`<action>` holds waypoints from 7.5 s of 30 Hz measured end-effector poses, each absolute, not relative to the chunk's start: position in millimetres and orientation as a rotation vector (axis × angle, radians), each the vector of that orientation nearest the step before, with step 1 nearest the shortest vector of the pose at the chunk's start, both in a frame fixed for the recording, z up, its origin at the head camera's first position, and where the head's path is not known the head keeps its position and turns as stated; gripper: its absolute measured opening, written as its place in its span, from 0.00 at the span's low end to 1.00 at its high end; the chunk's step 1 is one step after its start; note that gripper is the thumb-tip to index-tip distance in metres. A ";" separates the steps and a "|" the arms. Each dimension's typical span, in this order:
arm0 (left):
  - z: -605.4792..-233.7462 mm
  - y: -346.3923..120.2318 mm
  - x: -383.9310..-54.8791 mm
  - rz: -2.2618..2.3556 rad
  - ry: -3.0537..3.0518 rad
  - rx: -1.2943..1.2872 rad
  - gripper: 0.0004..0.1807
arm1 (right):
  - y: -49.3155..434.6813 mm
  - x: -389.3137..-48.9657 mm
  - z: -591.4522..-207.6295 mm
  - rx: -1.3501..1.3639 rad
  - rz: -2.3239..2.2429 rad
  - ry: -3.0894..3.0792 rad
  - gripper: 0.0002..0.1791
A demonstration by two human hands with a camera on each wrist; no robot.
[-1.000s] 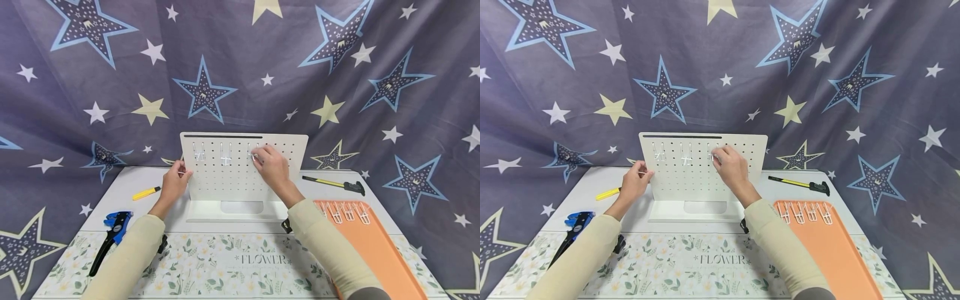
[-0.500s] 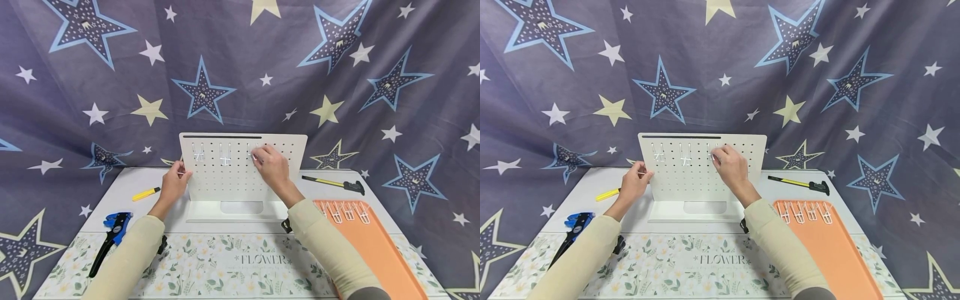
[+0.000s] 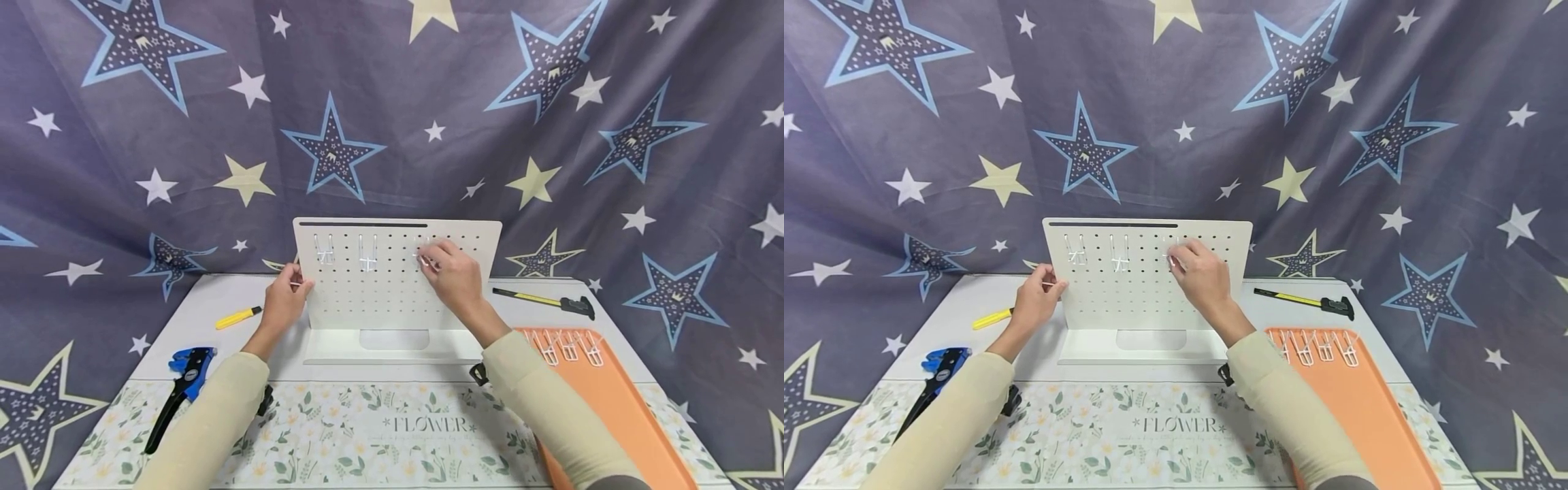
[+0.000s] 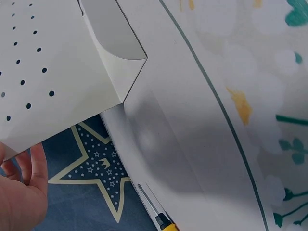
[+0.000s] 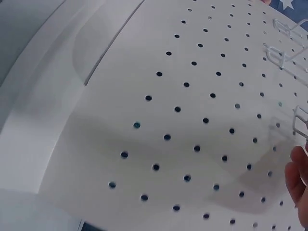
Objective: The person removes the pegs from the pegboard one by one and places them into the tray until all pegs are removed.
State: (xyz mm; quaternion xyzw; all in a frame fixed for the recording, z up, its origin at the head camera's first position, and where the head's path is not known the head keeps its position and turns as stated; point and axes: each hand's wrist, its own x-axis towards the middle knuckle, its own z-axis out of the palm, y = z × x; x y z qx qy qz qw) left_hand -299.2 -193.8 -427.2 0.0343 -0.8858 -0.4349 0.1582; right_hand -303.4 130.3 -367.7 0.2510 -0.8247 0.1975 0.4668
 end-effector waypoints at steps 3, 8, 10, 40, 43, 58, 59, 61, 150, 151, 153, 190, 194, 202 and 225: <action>-427.4 -193.4 -299.6 -1.242 -2.533 0.093 0.12 | 142.4 -298.8 -368.1 0.619 0.512 -2.036 0.05; -426.6 -193.7 -299.3 -1.241 -2.534 0.090 0.13 | 166.2 -290.0 -368.3 0.625 0.543 -2.080 0.06; -426.4 -194.2 -299.6 -1.238 -2.538 0.092 0.13 | 177.4 -286.8 -369.1 0.629 0.549 -2.107 0.05; -425.4 -193.3 -302.0 -1.230 -2.555 0.099 0.13 | 328.2 -216.0 -426.2 0.688 0.536 -2.837 0.07; -425.2 -192.9 -302.0 -1.235 -2.551 0.102 0.12 | 334.8 -211.8 -433.1 0.721 0.556 -2.870 0.09; -425.2 -194.9 -301.8 -1.214 -2.539 0.089 0.12 | 348.9 -203.8 -454.9 0.785 0.551 -3.011 0.08; -425.4 -194.9 -301.9 -1.212 -2.541 0.088 0.12 | 349.3 -203.7 -455.6 0.778 0.544 -3.014 0.08; -425.5 -194.7 -301.8 -1.209 -2.543 0.087 0.12 | 349.8 -203.6 -456.8 0.767 0.528 -3.017 0.08; -427.3 -193.7 -300.8 -1.223 -2.548 0.095 0.13 | 46.9 -312.4 -383.6 0.637 0.454 -2.197 0.09; -427.4 -193.9 -301.0 -1.222 -2.548 0.095 0.13 | 45.4 -312.4 -383.6 0.633 0.461 -2.194 0.09; -427.3 -194.1 -301.1 -1.220 -2.547 0.093 0.13 | 42.7 -312.8 -384.0 0.625 0.463 -2.190 0.08; -425.1 -194.5 -300.9 -1.214 -2.564 0.099 0.13 | 38.4 -311.1 -381.8 0.599 0.450 -2.081 0.04; -425.7 -194.1 -300.8 -1.211 -2.564 0.097 0.13 | 42.8 -308.1 -379.5 0.616 0.450 -2.061 0.05; -426.2 -193.3 -300.0 -1.207 -2.570 0.093 0.13 | 67.1 -295.7 -373.3 0.650 0.523 -2.066 0.03; -424.4 -193.9 -300.8 -1.212 -2.567 0.085 0.13 | 202.1 -259.1 -364.6 0.608 0.662 -2.247 0.05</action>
